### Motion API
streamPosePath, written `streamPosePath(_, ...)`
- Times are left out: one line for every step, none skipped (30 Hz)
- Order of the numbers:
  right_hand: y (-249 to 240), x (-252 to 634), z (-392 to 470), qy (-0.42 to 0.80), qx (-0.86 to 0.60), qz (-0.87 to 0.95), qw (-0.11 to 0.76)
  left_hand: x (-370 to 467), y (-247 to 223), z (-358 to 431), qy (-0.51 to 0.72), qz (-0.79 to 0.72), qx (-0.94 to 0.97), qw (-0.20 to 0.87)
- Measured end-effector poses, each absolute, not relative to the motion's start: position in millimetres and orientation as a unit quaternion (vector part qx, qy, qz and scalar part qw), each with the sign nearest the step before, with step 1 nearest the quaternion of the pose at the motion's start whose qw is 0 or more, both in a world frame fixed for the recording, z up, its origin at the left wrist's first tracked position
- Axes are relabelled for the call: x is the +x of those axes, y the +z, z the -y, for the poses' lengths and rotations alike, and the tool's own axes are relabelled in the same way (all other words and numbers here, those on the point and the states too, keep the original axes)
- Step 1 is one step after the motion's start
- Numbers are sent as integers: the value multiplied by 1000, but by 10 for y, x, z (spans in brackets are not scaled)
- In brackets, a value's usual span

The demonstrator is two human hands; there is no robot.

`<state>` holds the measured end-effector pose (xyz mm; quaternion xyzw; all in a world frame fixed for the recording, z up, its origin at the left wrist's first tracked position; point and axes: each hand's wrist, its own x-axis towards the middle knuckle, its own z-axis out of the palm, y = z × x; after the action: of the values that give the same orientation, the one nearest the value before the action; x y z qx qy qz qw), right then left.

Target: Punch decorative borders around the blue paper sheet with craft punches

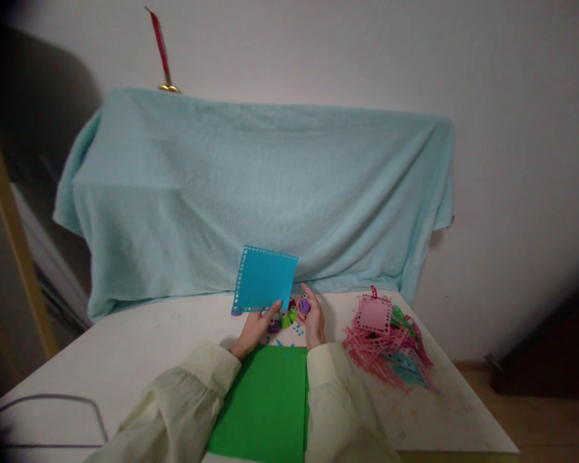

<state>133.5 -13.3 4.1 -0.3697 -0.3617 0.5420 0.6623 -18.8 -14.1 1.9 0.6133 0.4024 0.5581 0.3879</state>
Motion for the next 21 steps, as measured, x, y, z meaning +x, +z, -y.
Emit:
streamPosePath(55,1322,147,539,-367,363,665,-188,28,144,562,-404,610,385)
streamPosePath(69,1307,163,535,-366,364,668,-188,37,146,566,-405,609,380)
streamPosePath(84,1292,181,529,-366,367,672,-189,45,148,570,-405,609,375)
streamPosePath(97,1279,199,522,-366,372,675,-189,50,149,572,-403,610,372)
streamPosePath(110,1269,216,512,-367,378,678,-190,52,148,573,-400,613,369)
streamPosePath(120,1262,231,502,-370,386,680,-191,51,146,573,-398,615,367)
streamPosePath(129,1258,243,491,-374,394,681,-192,48,143,573,-396,618,364)
streamPosePath(136,1258,252,480,-378,402,682,-192,43,139,573,-396,619,362)
streamPosePath(141,1260,257,468,-382,409,683,-192,38,134,574,-398,619,359)
streamPosePath(144,1263,260,458,-387,416,683,-190,35,130,574,-400,620,356)
streamPosePath(146,1266,260,449,-392,423,682,-189,34,127,574,-402,619,354)
streamPosePath(147,1267,259,443,-396,429,680,-187,36,126,576,-403,618,353)
streamPosePath(149,1266,258,440,-398,434,677,-185,41,126,578,-403,617,351)
streamPosePath(151,1262,258,439,-398,438,676,-184,48,127,580,-402,616,350)
streamPosePath(155,1254,259,439,-395,440,676,-184,56,128,582,-402,616,346)
streamPosePath(159,1244,261,439,-391,440,679,-185,63,129,583,-403,617,342)
streamPosePath(165,1233,264,438,-386,437,684,-187,70,130,583,-405,618,338)
streamPosePath(170,1222,267,438,-381,435,689,-189,74,129,580,-408,621,333)
streamPosePath(176,1214,269,439,-378,432,691,-193,76,127,577,-410,625,330)
streamPosePath(179,1208,270,442,-375,431,691,-196,76,125,573,-411,629,327)
streamPosePath(181,1206,268,446,-372,431,690,-200,75,122,570,-410,634,324)
